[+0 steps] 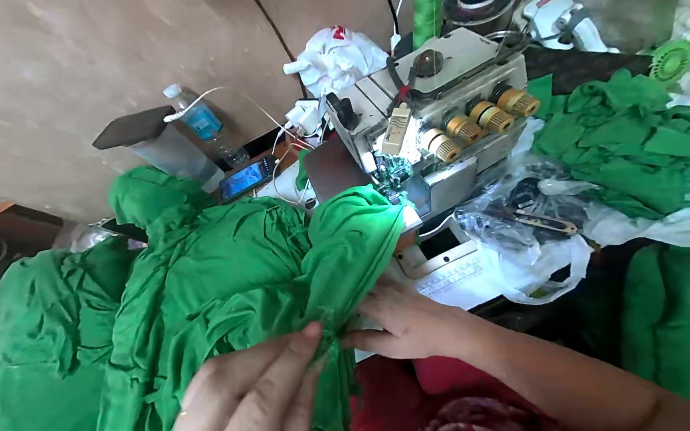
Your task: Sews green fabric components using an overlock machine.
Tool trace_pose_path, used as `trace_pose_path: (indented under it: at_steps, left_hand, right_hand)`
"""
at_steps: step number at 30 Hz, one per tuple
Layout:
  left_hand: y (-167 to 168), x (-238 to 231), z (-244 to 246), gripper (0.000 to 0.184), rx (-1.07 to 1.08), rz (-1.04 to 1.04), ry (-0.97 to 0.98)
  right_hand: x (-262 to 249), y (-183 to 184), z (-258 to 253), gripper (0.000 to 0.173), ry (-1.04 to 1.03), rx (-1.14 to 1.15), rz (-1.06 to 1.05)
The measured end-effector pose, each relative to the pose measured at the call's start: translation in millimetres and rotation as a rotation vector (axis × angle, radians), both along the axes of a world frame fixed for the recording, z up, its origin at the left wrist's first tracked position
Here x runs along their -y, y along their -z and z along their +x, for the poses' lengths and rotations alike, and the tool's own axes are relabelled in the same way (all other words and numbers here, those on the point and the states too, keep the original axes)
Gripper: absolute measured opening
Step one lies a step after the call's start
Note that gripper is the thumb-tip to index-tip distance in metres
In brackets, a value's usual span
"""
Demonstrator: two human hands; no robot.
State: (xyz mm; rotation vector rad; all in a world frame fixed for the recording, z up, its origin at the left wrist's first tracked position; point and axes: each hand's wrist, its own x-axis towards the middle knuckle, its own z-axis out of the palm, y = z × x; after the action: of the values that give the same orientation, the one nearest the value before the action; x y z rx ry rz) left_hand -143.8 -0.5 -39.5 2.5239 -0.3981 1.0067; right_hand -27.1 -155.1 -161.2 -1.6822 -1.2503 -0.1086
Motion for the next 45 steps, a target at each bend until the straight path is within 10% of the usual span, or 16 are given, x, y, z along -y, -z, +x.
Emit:
trace_pose_path:
  at_steps: [6, 45]
  left_hand:
    - [3, -14, 0, 0.013, 0.016, -0.049, 0.024]
    - [-11, -6, -13, 0.019, -0.151, -0.009, 0.046]
  right_hand:
    - [28, -5, 42, 0.01, 0.398, 0.138, 0.461]
    - [47, -35, 73, 0.015, 0.206, 0.114, 0.139]
